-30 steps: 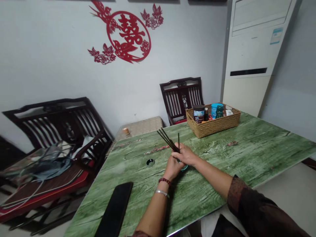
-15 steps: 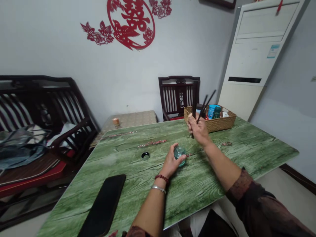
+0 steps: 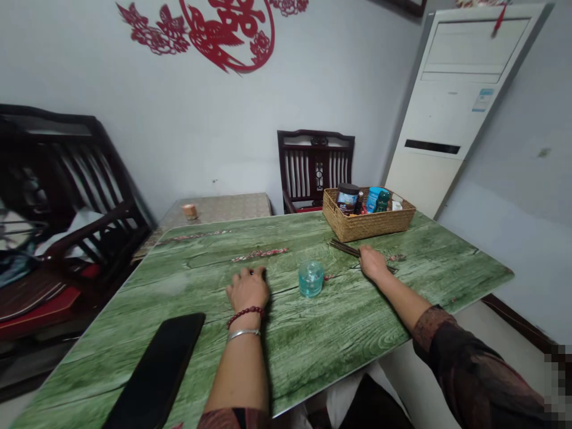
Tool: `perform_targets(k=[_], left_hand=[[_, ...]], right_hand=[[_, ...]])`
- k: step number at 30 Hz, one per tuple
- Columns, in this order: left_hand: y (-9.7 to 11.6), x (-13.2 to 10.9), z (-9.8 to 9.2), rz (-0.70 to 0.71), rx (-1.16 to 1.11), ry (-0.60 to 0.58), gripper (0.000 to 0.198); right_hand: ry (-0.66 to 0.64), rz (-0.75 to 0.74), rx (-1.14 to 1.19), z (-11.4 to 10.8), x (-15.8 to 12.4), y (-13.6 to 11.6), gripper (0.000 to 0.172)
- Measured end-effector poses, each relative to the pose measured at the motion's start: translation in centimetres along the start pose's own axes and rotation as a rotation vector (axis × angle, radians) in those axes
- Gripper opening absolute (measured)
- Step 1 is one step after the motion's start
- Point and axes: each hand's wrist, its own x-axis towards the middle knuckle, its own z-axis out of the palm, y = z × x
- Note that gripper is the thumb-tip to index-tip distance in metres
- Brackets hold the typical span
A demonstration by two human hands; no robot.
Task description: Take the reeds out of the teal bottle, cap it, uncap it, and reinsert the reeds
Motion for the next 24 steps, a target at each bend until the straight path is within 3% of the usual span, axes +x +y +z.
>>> perform_targets(k=[3, 6, 8, 10, 12, 15, 19, 24], left_hand=[[0.3, 0.4, -0.5, -0.002, -0.282, 0.012, 0.022], [1.9, 0.7, -1.3, 0.025, -0.641, -0.051, 0.035], [3.7, 0.5, -1.9, 0.006, -0.975, -0.098, 0.045], [5.5, 0.1, -2.2, -0.033, -1.282, -0.133, 0.049], [6.8, -0.4, -2.0, -0.028, -1.428, -0.150, 0.048], [7.2, -0.9, -1.0, 0.027, -1.406, -0.122, 0.044], [6.1, -0.7, 0.8, 0.072, -1.254, -0.072, 0.040], [5.2, -0.2, 1.6, 0.058, -1.189, -0.096, 0.039]], right_hand=[[0.019, 0.001, 0.005, 0.0, 0.1, 0.3, 0.027], [0.081, -0.028, 0.043, -0.5, -0.2, 0.1, 0.029], [0.119, -0.145, 0.180, -0.8, -0.7, -0.7, 0.033], [0.052, -0.331, 0.445, -0.7, -1.5, -2.3, 0.046], [-0.120, -0.491, 0.725, 0.0, -2.5, -4.6, 0.072], [-0.251, -0.518, 0.924, 1.4, -3.6, -8.4, 0.099], [-0.219, -0.397, 0.950, 2.4, -3.5, -12.2, 0.087], [-0.178, -0.373, 0.946, 2.9, -1.9, -14.8, 0.080]])
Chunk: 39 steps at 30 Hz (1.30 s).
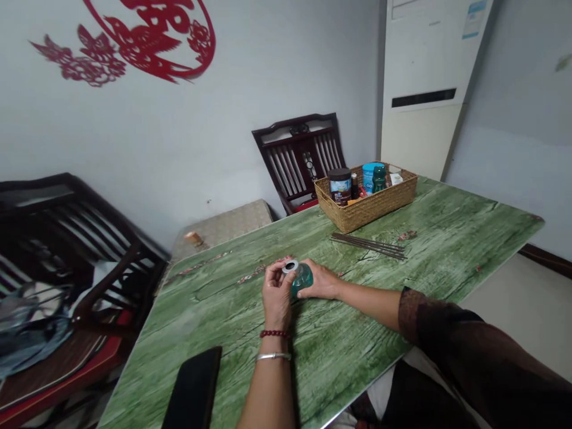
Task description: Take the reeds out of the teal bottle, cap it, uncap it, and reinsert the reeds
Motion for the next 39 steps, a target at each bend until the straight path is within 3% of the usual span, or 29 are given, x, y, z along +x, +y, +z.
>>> perform_targets(k=[12, 21, 31, 35, 39], left_hand=[[-0.1, -0.6, -0.4, 0.024, 0.176, -0.101, 0.037], [0.0, -0.8, -0.7, 0.081, 0.219, -0.138, 0.035], [-0.4, -0.4, -0.3, 0.115, 0.316, 0.034, 0.034], [0.1, -0.7, -0.4, 0.055, 0.187, -0.100, 0.028], [0.5, -0.9, -0.2, 0.012, 0.064, -0.248, 0.037]], right_hand=[[0.006, -0.104, 0.050, 0.6, 0.9, 1.1, 0.077], [-0.020, -0.093, 0.043, 0.4, 0.9, 0.8, 0.077], [-0.004, -0.113, -0.005, 0.3, 0.7, 0.7, 0.074], [0.005, -0.120, -0.006, 0.1, 0.6, 0.6, 0.072], [0.004, -0.135, -0.001, 0.0, 0.6, 0.5, 0.075]])
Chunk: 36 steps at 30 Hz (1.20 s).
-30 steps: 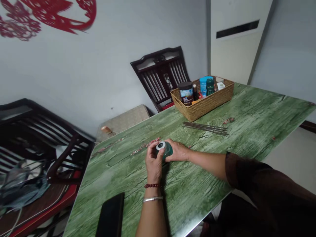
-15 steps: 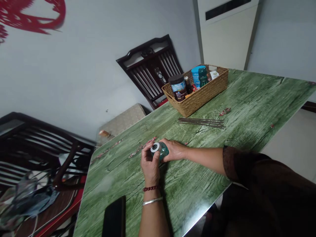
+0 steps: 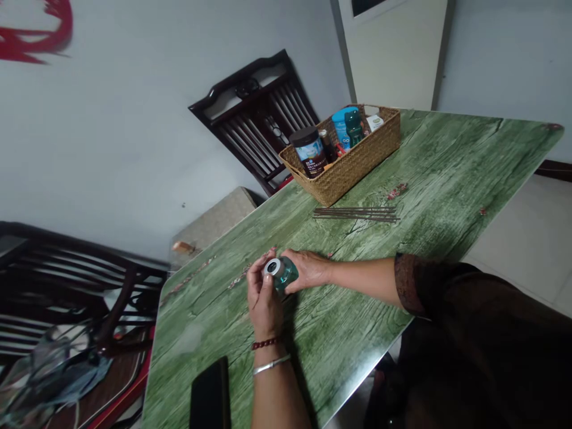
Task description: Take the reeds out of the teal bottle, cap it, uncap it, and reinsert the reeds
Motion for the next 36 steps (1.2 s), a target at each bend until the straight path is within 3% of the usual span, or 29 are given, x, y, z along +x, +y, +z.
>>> perform_targets(k=[2, 5, 8, 13, 16, 21, 24, 27, 29, 32, 36], left_hand=[[-0.1, 0.1, -0.1, 0.051, 0.058, 0.019, 0.045], [-0.5, 0.4, -0.5, 0.133, 0.249, 0.141, 0.050], [-0.6, 0.5, -0.8, 0.120, 0.371, 0.227, 0.050], [0.0, 0.2, -0.5, 0.110, 0.201, 0.084, 0.042], [0.3, 0.2, -0.5, 0.102, 0.183, 0.060, 0.051], [0.6, -0.1, -1.8, -0.146, 0.010, -0.109, 0.068], [0.5, -0.4, -2.4, -0.159, -0.007, -0.170, 0.075], [0.1, -0.3, -1.8, -0.080, 0.122, -0.139, 0.085], [-0.3, -0.1, -1.1, -0.033, 0.238, -0.067, 0.089], [-1.0, 0.2, -0.2, 0.001, 0.332, 0.015, 0.086], [-1.6, 0.2, -0.1, 0.048, 0.335, -0.017, 0.080]], right_hand=[[0.004, -0.005, 0.008, 0.0, 0.0, 0.0, 0.075], [0.005, -0.004, 0.004, 0.1, -0.1, 0.1, 0.076], [0.001, 0.009, -0.036, 0.2, -0.1, 0.1, 0.073], [-0.003, 0.022, -0.033, 0.2, -0.1, 0.0, 0.075], [-0.005, 0.023, 0.005, 0.2, 0.0, 0.1, 0.080], [0.003, -0.057, 0.164, -0.7, -0.5, -0.1, 0.090], [0.096, -0.069, 0.191, -2.3, -0.8, -1.1, 0.069], [0.151, -0.072, 0.057, -4.0, -0.5, -2.6, 0.045], [0.081, -0.106, -0.094, -4.7, 0.2, -3.7, 0.043], [-0.133, -0.183, -0.308, -5.4, 1.5, -5.0, 0.040], [-0.388, -0.288, -0.474, -6.4, 3.4, -6.7, 0.031]])
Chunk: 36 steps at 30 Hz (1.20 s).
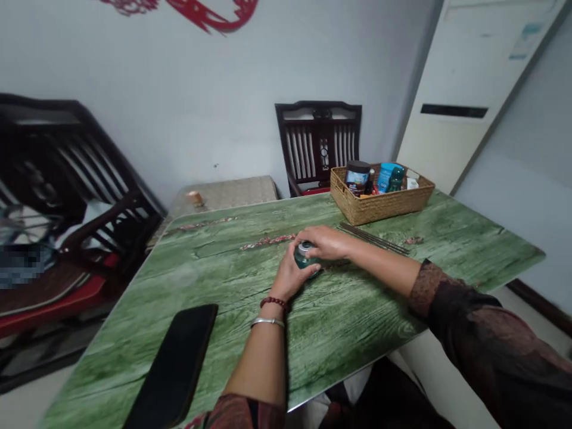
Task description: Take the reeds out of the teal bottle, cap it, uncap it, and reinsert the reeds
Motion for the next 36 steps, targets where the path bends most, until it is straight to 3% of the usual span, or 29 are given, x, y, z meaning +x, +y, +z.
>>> perform_targets(k=[3, 8, 17, 21, 24, 26, 28, 32, 36], left_hand=[[-0.4, 0.0, 0.0, 0.022, -0.001, -0.021, 0.078], [-0.7, 0.0, 0.1, 0.007, 0.031, -0.023, 0.075], [-0.7, 0.2, 0.1, 0.047, -0.089, -0.028, 0.077], [-0.1, 0.0, -0.7, 0.000, -0.185, -0.040, 0.093], [0.8, 0.0, -1.2, 0.003, -0.213, 0.010, 0.091], [1.6, 0.2, -1.0, 0.050, -0.136, 0.077, 0.081], [2.2, 0.4, -0.5, 0.101, 0.003, 0.163, 0.069], [2.5, 0.6, 0.4, 0.158, 0.171, 0.241, 0.038], [1.8, 0.4, 0.2, 0.096, 0.055, 0.227, 0.029]], right_hand=[[-0.096, -0.098, -0.042, -2.0, 0.6, -0.4, 0.035], [-0.100, -0.154, -0.046, -4.1, 0.5, -0.9, 0.041], [-0.171, -0.090, -0.132, -1.8, 0.6, -0.6, 0.040], [0.028, -0.037, -0.022, -1.3, -0.9, 0.6, 0.068], [0.202, 0.128, 0.193, 0.5, -2.7, 2.5, 0.087], [0.222, 0.222, 0.384, 2.5, -3.5, 3.7, 0.096], [0.222, 0.223, 0.563, 4.8, -3.6, 4.1, 0.100], [0.316, 0.234, 0.626, 8.1, -2.9, 3.0, 0.085], [0.386, 0.324, 0.540, 9.2, -2.5, 1.8, 0.072]])
